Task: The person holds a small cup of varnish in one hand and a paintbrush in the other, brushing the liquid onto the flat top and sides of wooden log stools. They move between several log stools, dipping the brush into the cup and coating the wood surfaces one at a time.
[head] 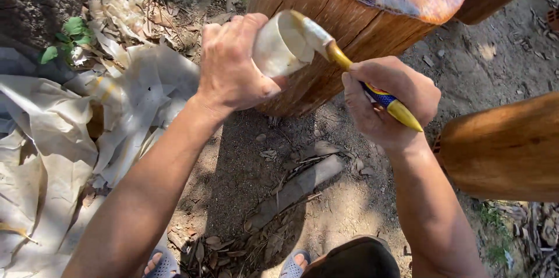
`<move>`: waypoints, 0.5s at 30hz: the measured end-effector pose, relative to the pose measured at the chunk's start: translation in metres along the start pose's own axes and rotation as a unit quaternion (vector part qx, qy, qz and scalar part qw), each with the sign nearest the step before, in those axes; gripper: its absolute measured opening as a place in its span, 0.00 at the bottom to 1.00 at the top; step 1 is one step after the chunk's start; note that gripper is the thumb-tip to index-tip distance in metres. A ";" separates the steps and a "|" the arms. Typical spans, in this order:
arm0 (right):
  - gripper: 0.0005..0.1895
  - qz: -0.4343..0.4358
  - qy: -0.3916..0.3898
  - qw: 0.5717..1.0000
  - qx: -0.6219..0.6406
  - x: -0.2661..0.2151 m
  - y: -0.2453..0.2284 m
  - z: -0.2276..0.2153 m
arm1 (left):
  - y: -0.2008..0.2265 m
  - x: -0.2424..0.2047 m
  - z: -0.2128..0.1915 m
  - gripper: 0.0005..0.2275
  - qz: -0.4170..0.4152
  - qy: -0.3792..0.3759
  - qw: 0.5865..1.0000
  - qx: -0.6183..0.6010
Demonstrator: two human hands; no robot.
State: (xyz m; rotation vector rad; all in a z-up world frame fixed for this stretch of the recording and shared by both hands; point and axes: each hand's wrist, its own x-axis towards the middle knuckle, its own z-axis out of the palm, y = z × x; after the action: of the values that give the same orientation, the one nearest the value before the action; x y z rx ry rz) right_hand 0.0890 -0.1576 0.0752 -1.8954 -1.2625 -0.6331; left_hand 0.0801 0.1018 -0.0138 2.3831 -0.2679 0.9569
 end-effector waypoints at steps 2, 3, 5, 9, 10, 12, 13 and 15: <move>0.07 -0.006 0.038 0.999 -0.016 -0.010 0.007 -0.006 | -0.006 0.007 -0.017 0.36 -0.002 0.000 1.000 -0.010; 0.07 -0.012 0.074 0.997 -0.031 -0.016 0.010 -0.009 | -0.009 0.010 -0.024 0.36 -0.006 0.000 1.000 -0.021; 0.08 -0.002 0.098 0.993 -0.058 -0.033 0.013 -0.026 | -0.023 0.013 -0.037 0.36 -0.002 0.012 0.999 -0.046; 0.09 0.002 0.165 0.982 -0.091 -0.059 0.008 -0.043 | -0.053 0.018 -0.067 0.34 0.032 0.045 0.995 -0.087; 0.09 0.004 0.164 0.982 -0.096 -0.055 0.001 -0.035 | -0.062 0.016 -0.069 0.34 0.034 0.044 0.994 -0.093; 0.07 -0.062 0.021 0.991 -0.120 -0.046 -0.012 -0.018 | -0.080 0.015 -0.071 0.34 0.089 0.057 0.988 -0.112; 0.07 -0.058 0.022 0.990 -0.129 -0.040 -0.011 -0.010 | -0.089 0.014 -0.066 0.34 0.093 0.055 0.987 -0.120; 0.08 -0.053 -0.034 0.987 -0.150 -0.029 -0.008 0.006 | -0.106 0.012 -0.055 0.34 0.116 0.071 0.980 -0.143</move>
State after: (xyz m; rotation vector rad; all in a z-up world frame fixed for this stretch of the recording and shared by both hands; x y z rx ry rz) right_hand 0.0698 -0.1669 0.0526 -2.1187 -1.3799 -0.8617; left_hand 0.0969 0.2207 -0.0168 2.0421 -0.5959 1.1076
